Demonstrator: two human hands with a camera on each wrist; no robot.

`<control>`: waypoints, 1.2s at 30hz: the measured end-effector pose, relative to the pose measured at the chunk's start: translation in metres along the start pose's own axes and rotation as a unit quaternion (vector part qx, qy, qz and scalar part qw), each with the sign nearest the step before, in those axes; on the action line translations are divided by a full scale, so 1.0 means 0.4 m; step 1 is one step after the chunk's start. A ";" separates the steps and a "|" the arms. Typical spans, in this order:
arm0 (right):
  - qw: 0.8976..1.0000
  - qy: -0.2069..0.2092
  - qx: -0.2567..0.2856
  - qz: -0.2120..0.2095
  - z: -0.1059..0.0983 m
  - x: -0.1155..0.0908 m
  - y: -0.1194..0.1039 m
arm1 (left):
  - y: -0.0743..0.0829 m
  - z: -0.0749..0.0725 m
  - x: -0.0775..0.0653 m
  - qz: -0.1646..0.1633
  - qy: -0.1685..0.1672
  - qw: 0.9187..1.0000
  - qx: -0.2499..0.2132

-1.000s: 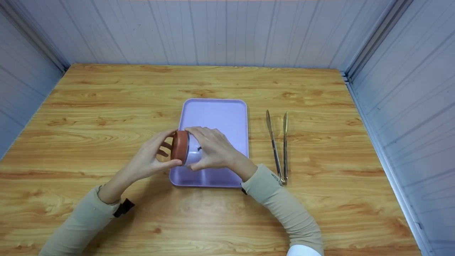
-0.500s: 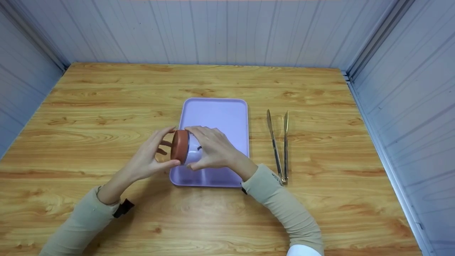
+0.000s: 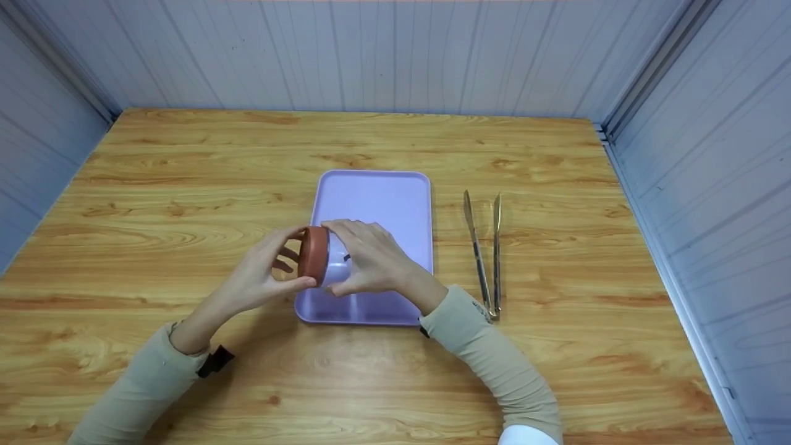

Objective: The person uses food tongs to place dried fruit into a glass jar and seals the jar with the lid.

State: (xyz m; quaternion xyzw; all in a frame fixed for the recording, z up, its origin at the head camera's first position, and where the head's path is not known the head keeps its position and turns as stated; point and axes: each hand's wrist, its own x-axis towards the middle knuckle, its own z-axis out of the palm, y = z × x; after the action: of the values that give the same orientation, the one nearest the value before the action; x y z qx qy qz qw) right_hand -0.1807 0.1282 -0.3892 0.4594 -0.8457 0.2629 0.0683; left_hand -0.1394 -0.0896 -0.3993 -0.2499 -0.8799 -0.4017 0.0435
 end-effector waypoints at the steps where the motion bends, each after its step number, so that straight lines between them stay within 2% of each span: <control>1: 1.000 0.000 0.000 -0.002 0.000 0.000 0.000 | -0.001 -0.002 0.000 0.005 -0.004 1.000 0.001; 7: 1.000 0.003 0.005 -0.010 0.000 0.001 0.001 | -0.010 -0.010 0.000 0.040 -0.020 0.999 -0.004; 12: 1.000 0.006 0.008 -0.013 -0.001 -0.001 0.001 | -0.012 -0.010 0.000 0.067 -0.019 0.998 -0.011; 14: 1.000 0.008 0.004 -0.012 -0.001 -0.001 0.001 | -0.009 -0.008 0.000 0.058 -0.012 0.998 -0.017; 20: 1.000 0.012 -0.002 -0.006 -0.003 0.000 0.001 | 0.002 0.001 0.002 -0.015 0.018 0.999 -0.030; 26: 1.000 0.006 -0.005 -0.001 -0.003 0.000 0.000 | 0.008 0.008 0.003 -0.045 0.011 0.999 -0.026; 32: 1.000 0.012 -0.003 -0.012 -0.003 0.000 0.001 | 0.011 0.005 0.003 -0.036 0.008 0.999 -0.014; 36: 1.000 0.012 0.007 -0.017 -0.002 0.000 0.003 | 0.003 0.002 0.004 0.011 0.008 1.000 -0.012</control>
State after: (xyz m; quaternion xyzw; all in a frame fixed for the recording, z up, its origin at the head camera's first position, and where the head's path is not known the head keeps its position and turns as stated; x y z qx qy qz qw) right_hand -0.1819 0.1293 -0.3889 0.4713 -0.8349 0.2729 0.0794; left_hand -0.1400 -0.0876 -0.3986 -0.2569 -0.8719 -0.4137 0.0515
